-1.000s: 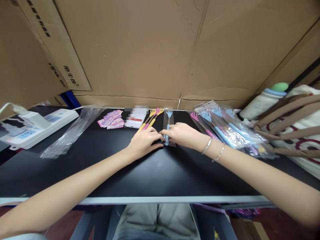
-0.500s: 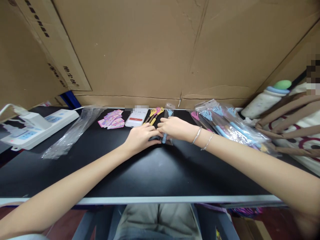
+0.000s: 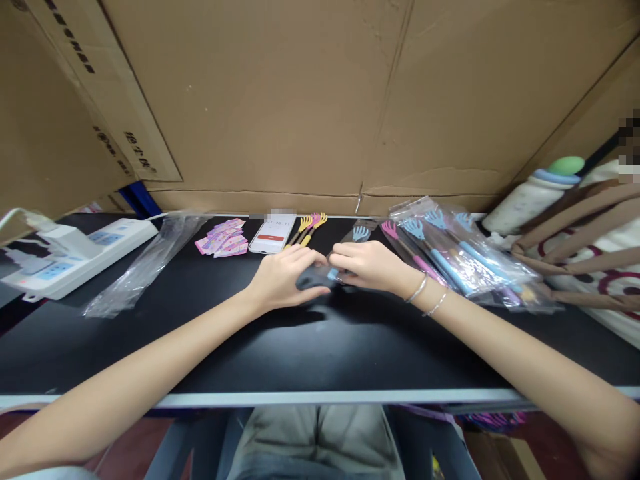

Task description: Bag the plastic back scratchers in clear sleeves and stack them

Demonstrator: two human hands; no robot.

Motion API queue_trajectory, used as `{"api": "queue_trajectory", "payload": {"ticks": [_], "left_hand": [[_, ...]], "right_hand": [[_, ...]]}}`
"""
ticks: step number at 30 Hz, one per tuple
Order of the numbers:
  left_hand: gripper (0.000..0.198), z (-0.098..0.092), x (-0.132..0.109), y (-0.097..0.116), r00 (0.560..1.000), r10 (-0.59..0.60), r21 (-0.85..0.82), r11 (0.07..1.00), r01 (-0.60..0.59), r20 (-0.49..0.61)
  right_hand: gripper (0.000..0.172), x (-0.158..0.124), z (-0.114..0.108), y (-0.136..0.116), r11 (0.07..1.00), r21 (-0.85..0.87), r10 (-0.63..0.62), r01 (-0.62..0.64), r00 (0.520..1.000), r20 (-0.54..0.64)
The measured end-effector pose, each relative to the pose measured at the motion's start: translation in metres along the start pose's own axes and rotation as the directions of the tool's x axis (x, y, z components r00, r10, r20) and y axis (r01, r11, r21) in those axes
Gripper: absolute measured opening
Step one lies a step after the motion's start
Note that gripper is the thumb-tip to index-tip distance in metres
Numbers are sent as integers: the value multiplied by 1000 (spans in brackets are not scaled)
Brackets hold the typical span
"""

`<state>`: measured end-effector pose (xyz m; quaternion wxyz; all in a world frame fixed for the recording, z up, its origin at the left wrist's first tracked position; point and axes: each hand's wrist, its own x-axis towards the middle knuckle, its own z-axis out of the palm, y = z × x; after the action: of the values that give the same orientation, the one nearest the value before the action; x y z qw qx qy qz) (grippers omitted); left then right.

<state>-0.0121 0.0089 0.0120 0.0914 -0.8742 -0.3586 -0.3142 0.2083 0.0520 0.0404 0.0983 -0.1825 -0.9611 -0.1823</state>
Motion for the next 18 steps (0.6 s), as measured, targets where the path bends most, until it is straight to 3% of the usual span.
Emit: {"api": "queue_trajectory", "payload": {"ticks": [5,9,18], "left_hand": [[13,10,-1,-1,994,106,140,984,-105,1],[19,11,-2,-3,963,267,190,944,-270,39],[23,11,-1,9,875,479,214,850,-481,64]], "right_hand": [[14,-8,14,-8,1000,4,22,-22,1000,-10],[14,-11,18,-12,999,23,26,-26,999,29],[14,-28,8,-15,999,46,17,-21,996,91]]}}
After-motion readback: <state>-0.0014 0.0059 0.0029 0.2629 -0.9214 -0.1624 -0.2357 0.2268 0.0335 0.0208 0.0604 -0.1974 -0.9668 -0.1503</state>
